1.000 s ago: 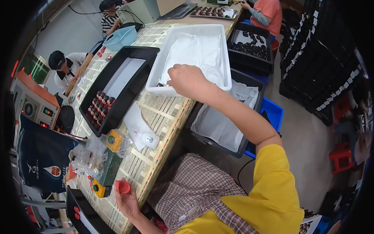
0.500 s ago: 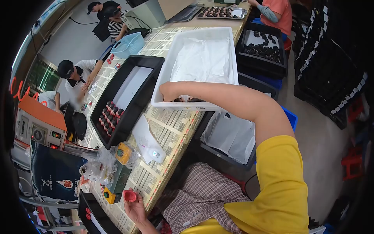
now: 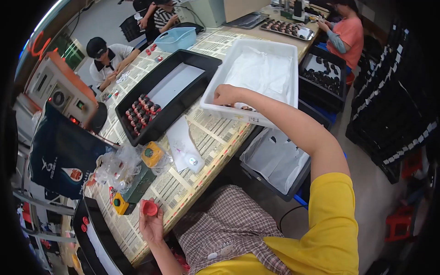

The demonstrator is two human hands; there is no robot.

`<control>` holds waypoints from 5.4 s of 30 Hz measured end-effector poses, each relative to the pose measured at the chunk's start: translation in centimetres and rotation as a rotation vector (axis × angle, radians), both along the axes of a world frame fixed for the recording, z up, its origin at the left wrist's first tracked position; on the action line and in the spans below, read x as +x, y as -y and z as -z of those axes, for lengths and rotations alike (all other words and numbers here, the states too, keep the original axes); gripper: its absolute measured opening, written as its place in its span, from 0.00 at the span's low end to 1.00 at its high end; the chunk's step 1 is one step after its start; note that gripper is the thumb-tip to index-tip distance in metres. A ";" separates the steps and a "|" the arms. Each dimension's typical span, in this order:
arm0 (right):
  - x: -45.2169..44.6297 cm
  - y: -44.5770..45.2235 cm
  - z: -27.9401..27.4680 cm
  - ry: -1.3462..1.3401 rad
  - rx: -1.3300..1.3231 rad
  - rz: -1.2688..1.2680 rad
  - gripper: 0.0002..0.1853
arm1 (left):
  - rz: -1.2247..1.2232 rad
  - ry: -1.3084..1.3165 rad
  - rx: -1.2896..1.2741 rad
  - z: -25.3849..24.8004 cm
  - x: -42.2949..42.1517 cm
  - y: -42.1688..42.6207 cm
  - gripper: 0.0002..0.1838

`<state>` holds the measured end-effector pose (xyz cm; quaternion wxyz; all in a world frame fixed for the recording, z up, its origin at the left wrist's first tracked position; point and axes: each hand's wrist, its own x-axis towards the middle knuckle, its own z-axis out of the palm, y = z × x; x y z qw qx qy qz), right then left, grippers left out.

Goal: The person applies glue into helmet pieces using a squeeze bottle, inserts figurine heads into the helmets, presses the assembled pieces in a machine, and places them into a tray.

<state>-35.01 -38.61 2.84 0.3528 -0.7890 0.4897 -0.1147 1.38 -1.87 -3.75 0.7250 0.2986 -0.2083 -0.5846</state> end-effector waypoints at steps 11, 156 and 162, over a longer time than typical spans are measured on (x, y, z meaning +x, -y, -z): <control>-1.4 5.3 2.1 0.052 -0.091 0.133 0.14 | 0.076 -0.106 -0.109 0.7 0.6 0.4 0.24; 21.1 9.9 -1.3 -0.461 0.003 -0.259 0.10 | -0.464 1.381 0.376 -7.1 8.7 11.2 0.29; 21.0 10.0 -1.4 -0.489 0.024 -0.402 0.12 | -0.359 1.467 0.543 -8.6 8.2 11.1 0.22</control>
